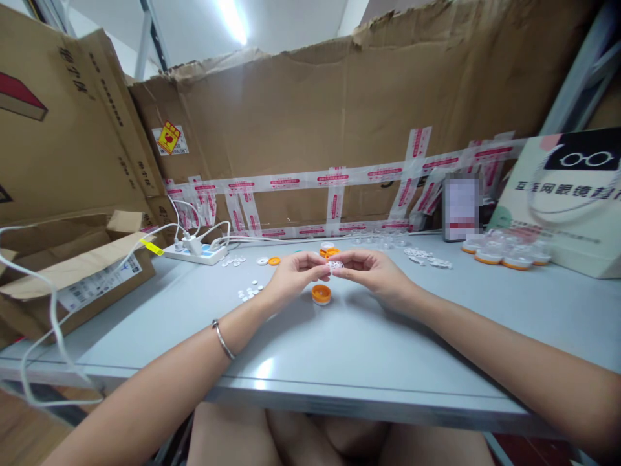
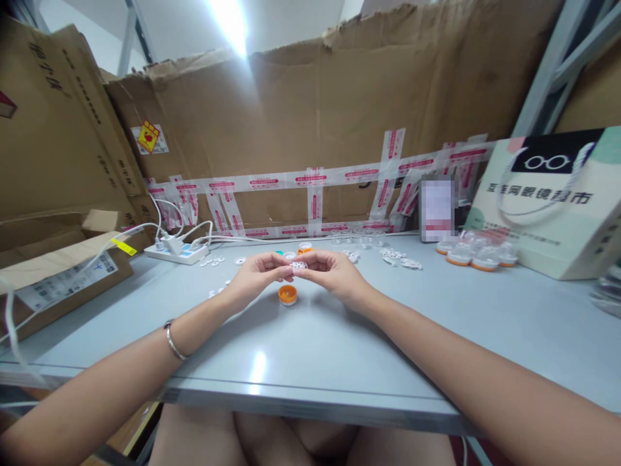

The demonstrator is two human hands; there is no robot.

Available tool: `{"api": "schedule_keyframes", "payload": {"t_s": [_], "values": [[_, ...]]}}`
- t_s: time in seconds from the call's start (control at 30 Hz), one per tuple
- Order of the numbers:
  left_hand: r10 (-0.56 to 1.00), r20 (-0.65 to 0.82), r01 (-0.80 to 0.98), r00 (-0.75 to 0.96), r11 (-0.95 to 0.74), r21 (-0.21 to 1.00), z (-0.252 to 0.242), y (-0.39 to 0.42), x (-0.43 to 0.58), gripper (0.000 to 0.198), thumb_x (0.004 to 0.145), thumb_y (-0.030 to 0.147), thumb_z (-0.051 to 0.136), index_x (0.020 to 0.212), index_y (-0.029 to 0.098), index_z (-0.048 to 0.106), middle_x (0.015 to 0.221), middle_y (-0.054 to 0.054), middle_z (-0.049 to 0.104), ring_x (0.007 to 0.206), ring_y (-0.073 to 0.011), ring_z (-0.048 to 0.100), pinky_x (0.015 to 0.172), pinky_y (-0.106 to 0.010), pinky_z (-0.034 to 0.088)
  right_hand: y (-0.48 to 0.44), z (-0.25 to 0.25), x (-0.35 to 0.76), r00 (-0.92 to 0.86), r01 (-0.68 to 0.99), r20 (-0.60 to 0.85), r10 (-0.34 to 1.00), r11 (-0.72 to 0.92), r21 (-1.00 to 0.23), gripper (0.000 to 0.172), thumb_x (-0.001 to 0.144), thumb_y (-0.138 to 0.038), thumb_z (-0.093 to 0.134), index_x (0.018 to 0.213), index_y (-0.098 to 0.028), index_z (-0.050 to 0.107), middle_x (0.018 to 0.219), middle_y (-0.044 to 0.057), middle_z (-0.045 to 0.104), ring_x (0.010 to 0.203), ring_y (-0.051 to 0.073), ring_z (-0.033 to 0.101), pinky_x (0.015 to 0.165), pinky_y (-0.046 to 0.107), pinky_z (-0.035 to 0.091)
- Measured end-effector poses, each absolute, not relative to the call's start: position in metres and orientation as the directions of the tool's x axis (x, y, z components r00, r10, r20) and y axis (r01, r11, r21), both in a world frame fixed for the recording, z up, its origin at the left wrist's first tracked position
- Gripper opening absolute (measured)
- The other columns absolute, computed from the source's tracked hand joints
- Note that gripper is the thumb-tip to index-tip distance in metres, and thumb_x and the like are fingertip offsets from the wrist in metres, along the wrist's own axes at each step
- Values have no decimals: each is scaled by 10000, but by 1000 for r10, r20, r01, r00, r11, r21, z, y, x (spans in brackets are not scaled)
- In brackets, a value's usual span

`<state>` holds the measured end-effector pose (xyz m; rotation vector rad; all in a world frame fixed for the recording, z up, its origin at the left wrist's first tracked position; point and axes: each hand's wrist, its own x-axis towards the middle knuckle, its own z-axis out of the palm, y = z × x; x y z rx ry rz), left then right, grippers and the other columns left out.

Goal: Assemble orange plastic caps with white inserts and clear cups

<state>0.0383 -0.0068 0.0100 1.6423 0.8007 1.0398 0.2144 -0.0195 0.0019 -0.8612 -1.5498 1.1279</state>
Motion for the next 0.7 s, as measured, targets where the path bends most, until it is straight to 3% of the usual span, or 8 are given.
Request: {"api": "schedule_keyframes", "payload": {"t_s": [0.37, 0.57, 0.7], "values": [[892, 261, -7, 369, -278, 961, 11, -7, 39, 196, 646, 264, 723, 734, 123, 618, 698, -28, 665, 662, -127, 626, 701, -282, 476, -21, 6, 214, -128, 1, 336, 933, 339, -941, 278, 564, -394, 758, 757, -205, 696, 853, 40, 704, 772, 189, 618, 801, 386, 463], [913, 263, -9, 313, -274, 962, 12, -8, 40, 169, 641, 227, 718, 708, 120, 606, 672, -21, 662, 639, -120, 624, 684, -271, 486, -20, 6, 217, -151, -54, 405, 902, 401, -914, 182, 626, -363, 732, 669, -203, 659, 1031, 48, 651, 1033, 212, 557, 927, 366, 394], [922, 256, -5, 289, -266, 964, 13, -8, 40, 176, 630, 220, 729, 703, 120, 604, 686, -28, 669, 636, -122, 625, 682, -276, 492, -15, 7, 221, -118, -115, 415, 902, 403, -908, 208, 622, -385, 733, 696, -212, 646, 842, 17, 662, 779, 152, 592, 808, 348, 444]]}}
